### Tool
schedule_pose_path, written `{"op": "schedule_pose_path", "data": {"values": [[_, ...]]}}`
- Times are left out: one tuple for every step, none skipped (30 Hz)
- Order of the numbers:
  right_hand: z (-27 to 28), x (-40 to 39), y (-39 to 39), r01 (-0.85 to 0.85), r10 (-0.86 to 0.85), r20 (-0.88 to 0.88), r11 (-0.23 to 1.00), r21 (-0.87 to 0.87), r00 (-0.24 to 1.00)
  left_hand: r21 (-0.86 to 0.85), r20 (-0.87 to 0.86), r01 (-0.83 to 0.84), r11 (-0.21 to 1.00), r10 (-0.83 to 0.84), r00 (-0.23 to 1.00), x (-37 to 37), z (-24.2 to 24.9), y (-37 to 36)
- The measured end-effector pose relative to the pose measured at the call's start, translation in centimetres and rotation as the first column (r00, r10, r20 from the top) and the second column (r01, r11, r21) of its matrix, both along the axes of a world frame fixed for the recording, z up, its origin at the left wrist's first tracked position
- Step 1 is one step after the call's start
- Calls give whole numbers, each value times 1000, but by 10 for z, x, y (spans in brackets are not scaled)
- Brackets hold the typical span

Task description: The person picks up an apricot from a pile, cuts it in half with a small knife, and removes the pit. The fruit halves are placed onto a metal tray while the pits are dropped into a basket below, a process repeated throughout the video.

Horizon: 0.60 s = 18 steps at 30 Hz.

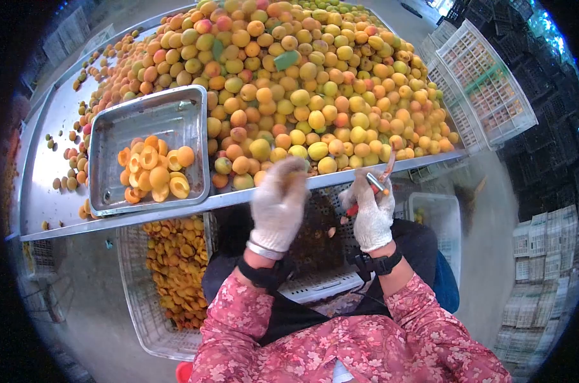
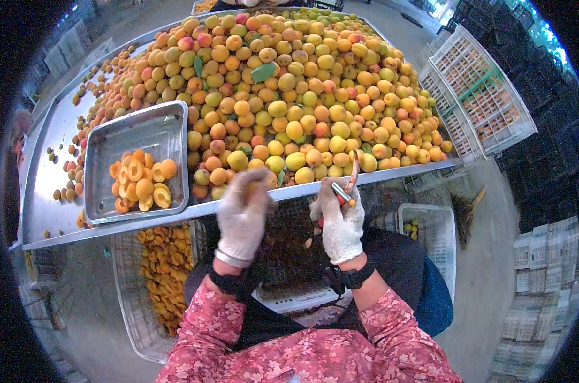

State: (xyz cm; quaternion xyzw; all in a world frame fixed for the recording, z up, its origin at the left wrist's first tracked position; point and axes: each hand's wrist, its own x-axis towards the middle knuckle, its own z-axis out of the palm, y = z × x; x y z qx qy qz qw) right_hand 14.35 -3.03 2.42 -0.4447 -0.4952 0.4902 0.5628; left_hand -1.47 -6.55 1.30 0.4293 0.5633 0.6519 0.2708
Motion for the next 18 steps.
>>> {"op": "schedule_pose_path", "data": {"values": [[0, 3, 1, -36, 34, -20, 995, -96, 999, 143, -30, -116, 983, 121, 992, -15, 2, 4], [1, 7, 2, -74, 68, -41, 979, -189, 997, 286, -38, -223, 932, 244, 969, -34, 3, 8], [4, 9, 4, -103, 97, -37, 974, -203, 995, 330, -79, -353, 876, 398, 914, -55, 4, 10], [10, 11, 8, -106, 102, -31, 974, -198, 994, 374, -111, -472, 798, 544, 832, -76, 5, 9], [16, 14, 14, -116, 162, 173, 961, -251, 972, 362, -339, -605, 710, 704, 624, -93, 13, 4], [21, 18, 21, -114, 226, 364, 946, -305, 904, 385, -541, -708, 592, 767, 346, -106, 20, -1], [12, 21, 36, -165, 149, 593, 986, -28, 791, 384, -539, -712, 588, 769, 344, -114, 18, 0], [11, 30, 50, -157, 170, 723, 984, -85, 669, 368, -588, -754, 544, 764, 265, -121, 15, 1], [16, 31, 64, -185, 123, 797, 983, -15, 591, 355, -635, -792, 497, 750, 186, -124, 13, 2], [21, 32, 77, -217, 67, 858, 975, 53, 509, 354, -633, -795, 492, 752, 184, -122, 13, 3], [28, 30, 92, -218, 75, 873, 975, 36, 482, 371, -642, -756, 539, 737, 210, -116, 14, 5], [35, 29, 106, -217, 83, 887, 976, 20, 454, 388, -652, -714, 583, 721, 235, -108, 15, 8], [39, 25, 120, -234, 78, 864, 971, 47, 498, 412, -647, -664, 625, 713, 269, -99, 19, 10], [48, 22, 132, -208, 95, 890, 978, 0, 447, 414, -644, -667, 620, 717, 267, -91, 18, 12], [49, 18, 146, -207, 100, 885, 978, -5, 455, 412, -635, -581, 702, 678, 370, -83, 17, 13], [49, 15, 161, -206, 106, 880, 979, -10, 463, 412, -625, -485, 772, 626, 466, -75, 17, 14], [52, 11, 175, -201, 89, 928, 980, -16, 362, 365, -619, -441, 820, 568, 543, -66, 16, 14], [50, 7, 188, -247, 181, 882, 966, -76, 434, 319, -607, -392, 863, 503, 615, -58, 15, 15]]}}
